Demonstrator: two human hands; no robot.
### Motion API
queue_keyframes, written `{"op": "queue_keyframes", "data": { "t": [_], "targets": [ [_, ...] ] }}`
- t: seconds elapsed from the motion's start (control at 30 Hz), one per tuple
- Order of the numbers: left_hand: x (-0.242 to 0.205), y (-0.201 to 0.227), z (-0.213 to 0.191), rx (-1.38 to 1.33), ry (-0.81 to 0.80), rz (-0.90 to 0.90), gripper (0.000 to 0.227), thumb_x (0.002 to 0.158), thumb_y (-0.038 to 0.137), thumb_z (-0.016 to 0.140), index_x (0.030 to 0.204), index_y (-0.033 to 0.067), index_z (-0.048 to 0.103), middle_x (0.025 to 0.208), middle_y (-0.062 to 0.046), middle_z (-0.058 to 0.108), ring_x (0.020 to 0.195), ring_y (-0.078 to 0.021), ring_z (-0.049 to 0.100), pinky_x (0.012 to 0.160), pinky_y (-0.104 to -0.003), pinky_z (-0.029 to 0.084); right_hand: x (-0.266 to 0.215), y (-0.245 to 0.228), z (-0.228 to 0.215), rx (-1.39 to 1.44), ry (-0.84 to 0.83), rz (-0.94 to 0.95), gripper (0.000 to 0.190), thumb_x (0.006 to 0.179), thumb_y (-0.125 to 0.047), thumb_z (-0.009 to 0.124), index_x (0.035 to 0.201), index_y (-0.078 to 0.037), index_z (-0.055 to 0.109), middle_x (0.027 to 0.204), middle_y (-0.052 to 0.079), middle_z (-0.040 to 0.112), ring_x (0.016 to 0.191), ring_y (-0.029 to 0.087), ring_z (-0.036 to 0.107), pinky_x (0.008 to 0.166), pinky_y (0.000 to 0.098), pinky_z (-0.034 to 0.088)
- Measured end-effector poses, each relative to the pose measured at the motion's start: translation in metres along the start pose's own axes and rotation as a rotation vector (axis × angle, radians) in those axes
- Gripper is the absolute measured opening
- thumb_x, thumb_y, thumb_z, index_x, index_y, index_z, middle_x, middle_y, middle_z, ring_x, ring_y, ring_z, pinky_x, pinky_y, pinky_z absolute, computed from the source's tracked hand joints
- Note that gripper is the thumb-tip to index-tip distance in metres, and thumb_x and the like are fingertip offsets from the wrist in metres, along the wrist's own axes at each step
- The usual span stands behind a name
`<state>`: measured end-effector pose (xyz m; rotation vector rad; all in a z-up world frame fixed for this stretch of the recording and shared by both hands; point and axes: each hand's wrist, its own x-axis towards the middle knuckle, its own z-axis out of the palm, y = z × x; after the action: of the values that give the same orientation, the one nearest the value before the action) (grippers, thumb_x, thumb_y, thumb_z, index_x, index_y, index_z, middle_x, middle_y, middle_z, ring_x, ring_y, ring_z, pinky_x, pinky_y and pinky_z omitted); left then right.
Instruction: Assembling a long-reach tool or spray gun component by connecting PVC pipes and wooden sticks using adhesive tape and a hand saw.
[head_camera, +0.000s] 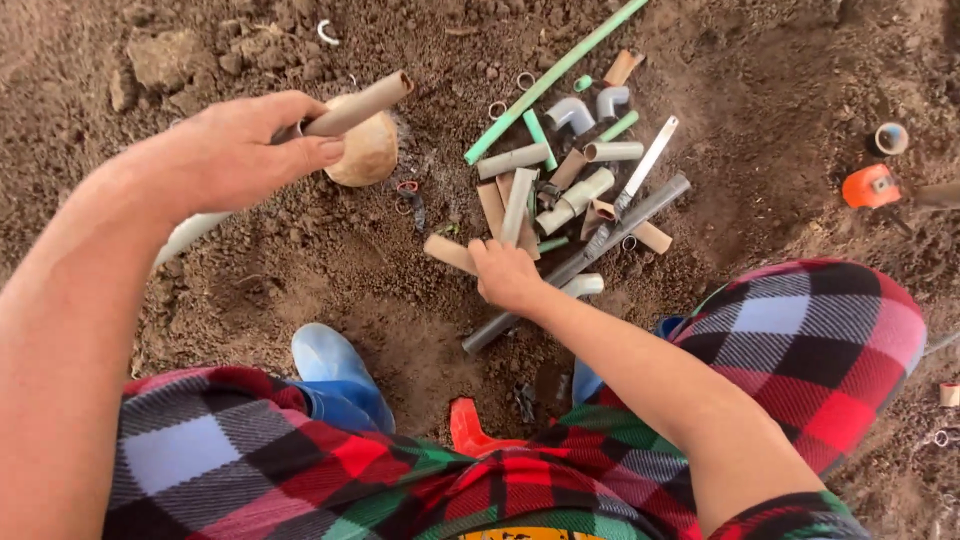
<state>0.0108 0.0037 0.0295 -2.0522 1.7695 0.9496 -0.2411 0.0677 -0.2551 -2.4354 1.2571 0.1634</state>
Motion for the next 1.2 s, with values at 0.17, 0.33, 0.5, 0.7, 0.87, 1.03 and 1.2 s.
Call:
{"op": "queue_keyframes", "data": {
  "t": [0.17, 0.33, 0.5, 0.7, 0.87, 1.03, 1.2],
  "targets": [
    [0.003, -0.002, 0.003, -0.003, 0.024, 0.026, 0.043, 0.090, 0.045, 0.047, 0.124, 0.0198, 0.054, 0.104, -0.010, 0.064, 0.094, -0.0323, 0.061, 0.080, -0.050, 0.048, -0.003, 0.020, -0.022, 0.017, -0.187, 0.022, 0.018, 0.079, -0.017, 0.058, 0.093, -0.007, 0.053, 0.088, 0.014, 0.063, 0.080, 0.034, 0.062, 0.072, 0.0466, 0.049],
    [0.004, -0.004, 0.006, 0.020, 0.021, 0.004, 0.046, 0.090, 0.051, 0.046, 0.123, 0.0193, 0.055, 0.108, -0.011, 0.064, 0.097, -0.0342, 0.062, 0.083, -0.053, 0.048, -0.028, 0.048, 0.022, -0.011, -0.719, 0.075, 0.022, 0.080, -0.018, 0.061, 0.098, -0.005, 0.064, 0.087, 0.010, 0.068, 0.078, 0.028, 0.065, 0.073, 0.0396, 0.054],
    [0.003, -0.003, 0.005, 0.011, 0.009, 0.033, 0.041, 0.093, 0.048, 0.044, 0.120, 0.0183, 0.055, 0.107, -0.009, 0.064, 0.093, -0.0281, 0.062, 0.082, -0.050, 0.049, -0.040, 0.041, 0.021, 0.138, -0.796, 0.256, 0.053, 0.083, -0.026, 0.064, 0.129, -0.014, 0.042, 0.109, 0.012, 0.063, 0.090, 0.030, 0.064, 0.078, 0.0379, 0.053],
    [-0.004, -0.001, 0.001, -0.005, -0.006, 0.035, 0.044, 0.091, 0.051, 0.043, 0.122, 0.0223, 0.054, 0.114, -0.006, 0.063, 0.099, -0.0266, 0.061, 0.087, -0.050, 0.048, -0.029, -0.001, -0.064, 0.385, -0.758, 0.604, 0.040, 0.100, -0.040, 0.033, 0.118, -0.009, 0.049, 0.071, 0.007, 0.053, 0.042, 0.014, 0.046, 0.040, 0.0266, 0.047],
    [-0.022, 0.005, -0.013, -0.170, -0.074, 0.031, 0.039, 0.094, 0.039, 0.043, 0.124, 0.0163, 0.052, 0.109, -0.011, 0.061, 0.101, -0.0268, 0.060, 0.090, -0.048, 0.045, -0.015, -0.017, -0.185, 0.978, -0.243, 0.807, 0.036, 0.093, -0.033, 0.047, 0.117, -0.007, 0.048, 0.082, 0.015, 0.060, 0.058, 0.021, 0.061, 0.051, 0.0315, 0.055],
    [-0.012, 0.007, -0.009, -0.129, -0.112, 0.065, 0.031, 0.095, 0.040, 0.040, 0.121, 0.0268, 0.051, 0.101, 0.000, 0.063, 0.079, -0.0143, 0.057, 0.074, -0.033, 0.048, -0.045, 0.001, -0.288, 1.723, 0.462, 0.995, 0.028, 0.096, -0.035, 0.048, 0.107, -0.010, 0.054, 0.095, 0.007, 0.054, 0.069, 0.010, 0.056, 0.060, 0.0208, 0.058],
    [-0.004, 0.003, -0.004, -0.109, -0.124, 0.042, 0.041, 0.089, 0.050, 0.042, 0.121, 0.0258, 0.052, 0.114, -0.002, 0.064, 0.098, -0.0193, 0.061, 0.085, -0.043, 0.048, -0.076, 0.019, -0.301, 1.889, 0.810, 0.168, 0.025, 0.092, -0.014, 0.058, 0.112, -0.014, 0.043, 0.089, 0.014, 0.057, 0.069, 0.019, 0.061, 0.057, 0.0271, 0.057]
  ]
}}
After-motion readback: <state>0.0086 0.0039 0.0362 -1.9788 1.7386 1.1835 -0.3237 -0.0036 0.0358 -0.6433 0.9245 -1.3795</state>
